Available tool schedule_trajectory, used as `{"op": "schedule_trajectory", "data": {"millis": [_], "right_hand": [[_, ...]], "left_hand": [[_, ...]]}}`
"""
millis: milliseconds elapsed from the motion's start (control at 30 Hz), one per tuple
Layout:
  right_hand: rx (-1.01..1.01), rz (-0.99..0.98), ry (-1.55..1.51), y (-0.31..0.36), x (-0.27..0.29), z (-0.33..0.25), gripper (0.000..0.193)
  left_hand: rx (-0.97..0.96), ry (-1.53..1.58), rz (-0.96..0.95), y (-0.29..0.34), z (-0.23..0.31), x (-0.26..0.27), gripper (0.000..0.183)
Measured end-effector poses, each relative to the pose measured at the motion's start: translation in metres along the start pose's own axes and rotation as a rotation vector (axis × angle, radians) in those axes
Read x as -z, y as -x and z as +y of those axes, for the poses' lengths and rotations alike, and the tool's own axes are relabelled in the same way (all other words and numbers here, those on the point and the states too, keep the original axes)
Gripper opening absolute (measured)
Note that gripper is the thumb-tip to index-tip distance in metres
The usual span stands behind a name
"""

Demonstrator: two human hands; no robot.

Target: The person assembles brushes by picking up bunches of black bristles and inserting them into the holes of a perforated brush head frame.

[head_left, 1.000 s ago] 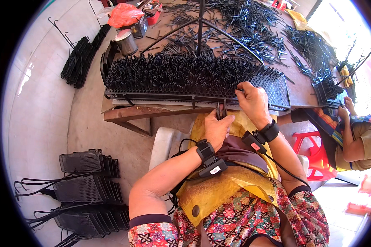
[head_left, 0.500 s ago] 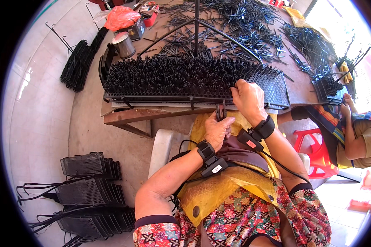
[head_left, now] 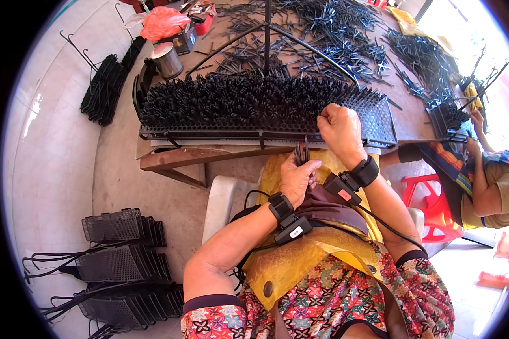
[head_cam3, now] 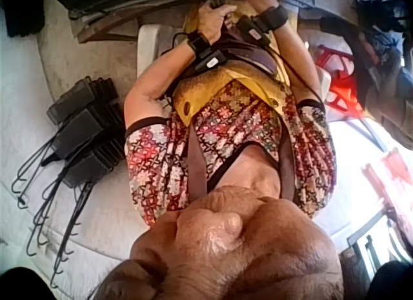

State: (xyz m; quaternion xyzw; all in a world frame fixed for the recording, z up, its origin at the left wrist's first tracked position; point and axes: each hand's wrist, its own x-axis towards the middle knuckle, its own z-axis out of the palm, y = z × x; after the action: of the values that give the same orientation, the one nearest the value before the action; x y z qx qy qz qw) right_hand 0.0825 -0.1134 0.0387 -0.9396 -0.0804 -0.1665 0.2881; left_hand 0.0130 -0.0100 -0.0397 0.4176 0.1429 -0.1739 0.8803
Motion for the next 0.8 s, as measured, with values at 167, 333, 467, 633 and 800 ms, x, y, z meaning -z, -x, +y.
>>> {"op": "schedule_trajectory", "data": {"millis": [167, 333, 467, 633, 800], "right_hand": [[-0.002, -0.002, -0.042, -0.001, 0.001, 0.001, 0.015], [0.018, -0.032, 0.004, -0.003, 0.004, -0.001, 0.017], [-0.004, -0.042, 0.052, -0.006, 0.007, -0.004, 0.018], [0.009, -0.017, -0.050, -0.008, 0.004, 0.001, 0.018], [0.023, 0.015, -0.190, -0.007, 0.011, 0.003, 0.017]], "left_hand": [[0.062, 0.135, -0.032, 0.002, 0.002, 0.000, 0.022], [0.190, 0.309, -0.088, 0.001, 0.003, 0.003, 0.022], [0.233, 0.373, -0.117, -0.002, 0.003, 0.005, 0.024], [0.209, 0.353, -0.125, -0.003, 0.004, 0.006, 0.023], [0.185, 0.273, -0.073, 0.004, 0.002, 0.005, 0.015]]}}
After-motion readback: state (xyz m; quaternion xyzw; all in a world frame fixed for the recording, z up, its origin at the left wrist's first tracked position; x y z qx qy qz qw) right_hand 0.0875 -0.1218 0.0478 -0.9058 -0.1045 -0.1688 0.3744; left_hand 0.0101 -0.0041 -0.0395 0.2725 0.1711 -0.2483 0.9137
